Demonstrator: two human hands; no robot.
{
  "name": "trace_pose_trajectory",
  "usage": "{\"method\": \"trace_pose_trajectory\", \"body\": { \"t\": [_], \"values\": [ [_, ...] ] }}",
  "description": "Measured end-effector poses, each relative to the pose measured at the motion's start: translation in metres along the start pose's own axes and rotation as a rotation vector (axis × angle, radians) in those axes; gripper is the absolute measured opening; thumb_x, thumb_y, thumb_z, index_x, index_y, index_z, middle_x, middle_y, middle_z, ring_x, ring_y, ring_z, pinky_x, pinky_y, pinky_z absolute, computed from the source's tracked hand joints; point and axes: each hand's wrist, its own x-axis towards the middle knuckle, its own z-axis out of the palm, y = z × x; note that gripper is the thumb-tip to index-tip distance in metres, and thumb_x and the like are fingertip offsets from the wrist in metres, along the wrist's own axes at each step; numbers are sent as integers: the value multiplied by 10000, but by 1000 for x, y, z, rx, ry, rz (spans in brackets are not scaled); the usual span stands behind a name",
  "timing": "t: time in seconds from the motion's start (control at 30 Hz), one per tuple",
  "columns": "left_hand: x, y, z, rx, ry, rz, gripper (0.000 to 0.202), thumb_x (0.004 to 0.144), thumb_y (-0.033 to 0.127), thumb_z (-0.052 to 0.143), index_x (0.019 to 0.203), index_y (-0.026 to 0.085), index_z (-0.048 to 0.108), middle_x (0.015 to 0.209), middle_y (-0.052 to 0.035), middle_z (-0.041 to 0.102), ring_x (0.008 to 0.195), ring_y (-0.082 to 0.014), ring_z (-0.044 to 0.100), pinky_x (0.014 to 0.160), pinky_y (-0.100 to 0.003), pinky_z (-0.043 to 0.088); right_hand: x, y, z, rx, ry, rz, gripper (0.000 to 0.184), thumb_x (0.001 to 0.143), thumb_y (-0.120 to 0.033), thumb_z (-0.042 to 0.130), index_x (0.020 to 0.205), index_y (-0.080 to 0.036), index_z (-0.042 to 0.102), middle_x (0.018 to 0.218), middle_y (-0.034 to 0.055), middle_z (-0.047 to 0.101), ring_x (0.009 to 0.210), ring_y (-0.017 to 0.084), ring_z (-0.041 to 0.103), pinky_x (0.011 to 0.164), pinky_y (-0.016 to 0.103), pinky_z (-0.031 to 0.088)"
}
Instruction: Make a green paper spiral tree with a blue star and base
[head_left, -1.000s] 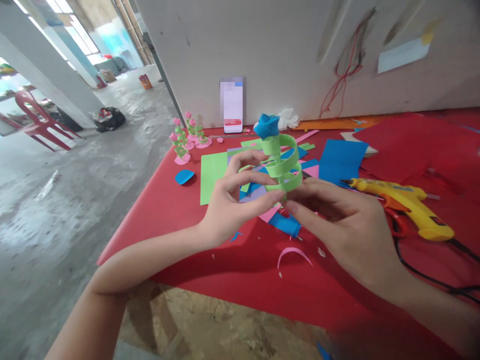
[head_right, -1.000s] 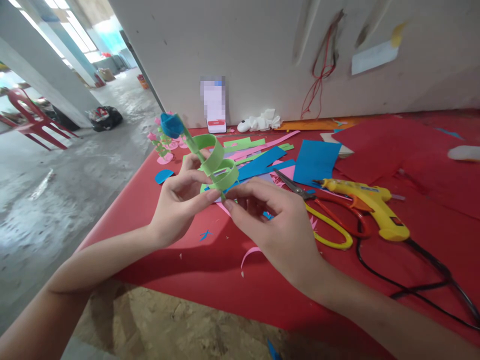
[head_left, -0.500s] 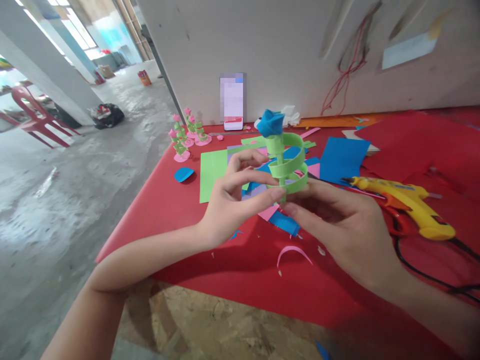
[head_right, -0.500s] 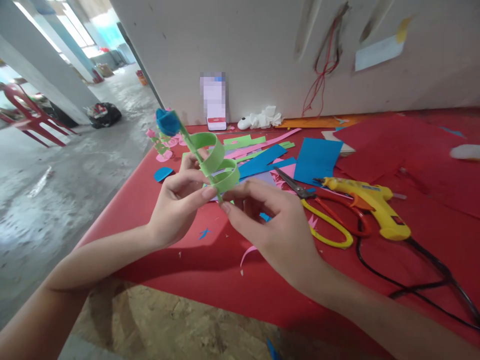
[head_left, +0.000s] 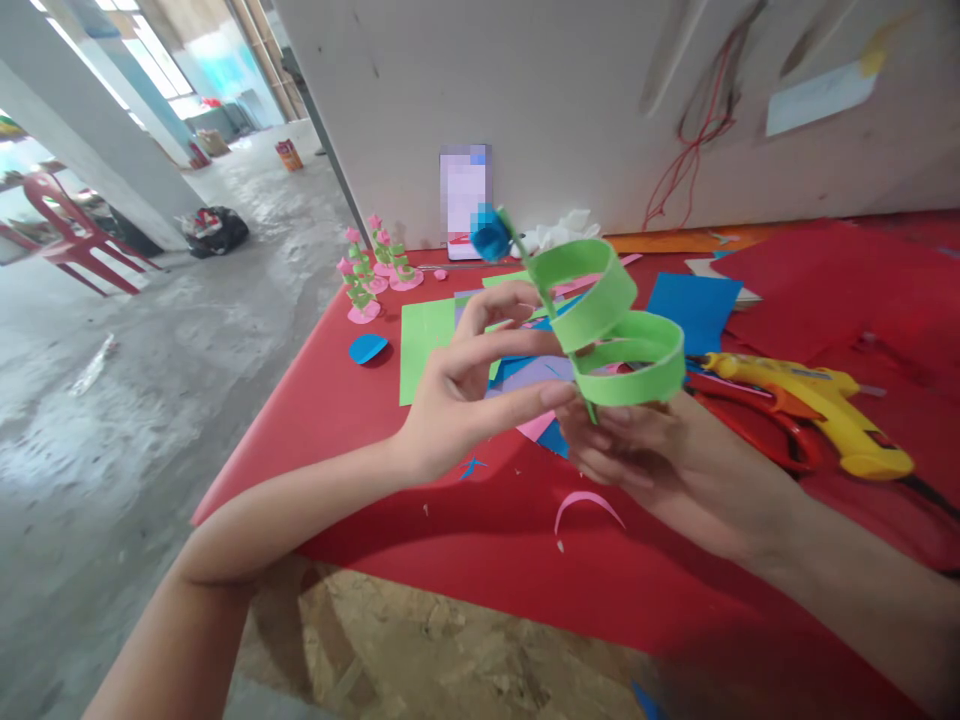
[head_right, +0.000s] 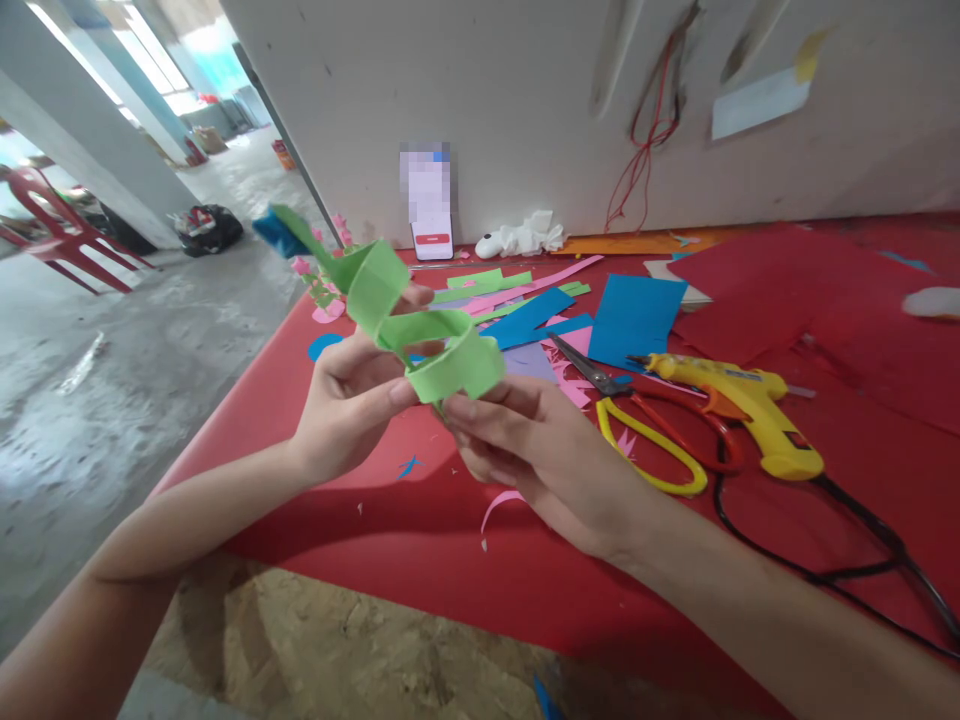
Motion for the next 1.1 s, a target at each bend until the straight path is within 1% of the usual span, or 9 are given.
{"method": "trace_pose_trajectory", "body": {
  "t": [0.1,0.23,0.37,0.47,0.53,0.6,0.8,0.97,1.1],
  "values": [
    [1,-3,1,-44,23,9,229,711,418,737,904,302,698,1177,10,591,1230,-192,524,1095,-378,448,-1,0,1,-42,-2,-27,346,702,-420,731,672,-164,500,517,-71,371,418,6,220,392,172,198],
    [-1,-6,2,2,18,9,65,807,295,660,856,304,703,942,34,658,1016,-112,600,1014,-312,470,-2,3,-1,-66,112,-114,387,700,-401,741,635,-157,447,517,-69,373,436,4,243,422,173,208],
    [-4,-5,5,68,34,23,101,742,197,712,797,280,729,867,25,663,876,-109,600,856,-280,504,-5,11,-3,-156,252,-148,270,708,-401,736,747,-182,583,618,-36,507,520,25,380,466,150,319],
    [-6,-2,7,96,58,12,96,700,219,751,779,271,740,804,17,661,802,-112,587,803,-293,503,-7,15,-1,-276,362,-255,204,700,-359,736,803,-216,634,740,-16,596,646,67,519,558,173,447],
    [-8,-1,7,117,39,-2,78,710,266,745,788,265,745,838,-1,680,830,-132,591,790,-312,499,-9,16,3,-395,426,-359,170,710,-345,723,784,-221,635,752,-10,607,659,85,534,579,203,474],
    [-9,0,7,151,12,15,82,736,315,722,785,253,744,857,-19,687,861,-149,590,795,-332,497,-11,14,7,-510,464,-429,151,726,-341,707,752,-219,622,714,-8,588,604,84,496,544,222,454],
    [-10,0,9,172,3,65,139,714,398,735,708,259,745,759,-18,663,835,-160,578,868,-389,490,-12,13,10,-640,478,-506,93,789,-291,632,734,-222,603,688,-3,556,607,91,485,537,242,417],
    [-11,-2,9,142,63,79,87,750,361,708,778,301,765,873,-22,682,857,-150,588,808,-341,513,-11,15,9,-658,403,-532,62,811,-267,597,768,-231,625,645,-13,511,594,83,465,505,231,371],
    [-12,-4,7,113,33,11,80,764,340,697,764,295,763,854,-14,681,846,-140,599,815,-325,521,-11,14,9,-709,378,-550,63,780,-181,578,743,-221,610,662,-24,540,563,64,457,501,215,386]
  ]
}}
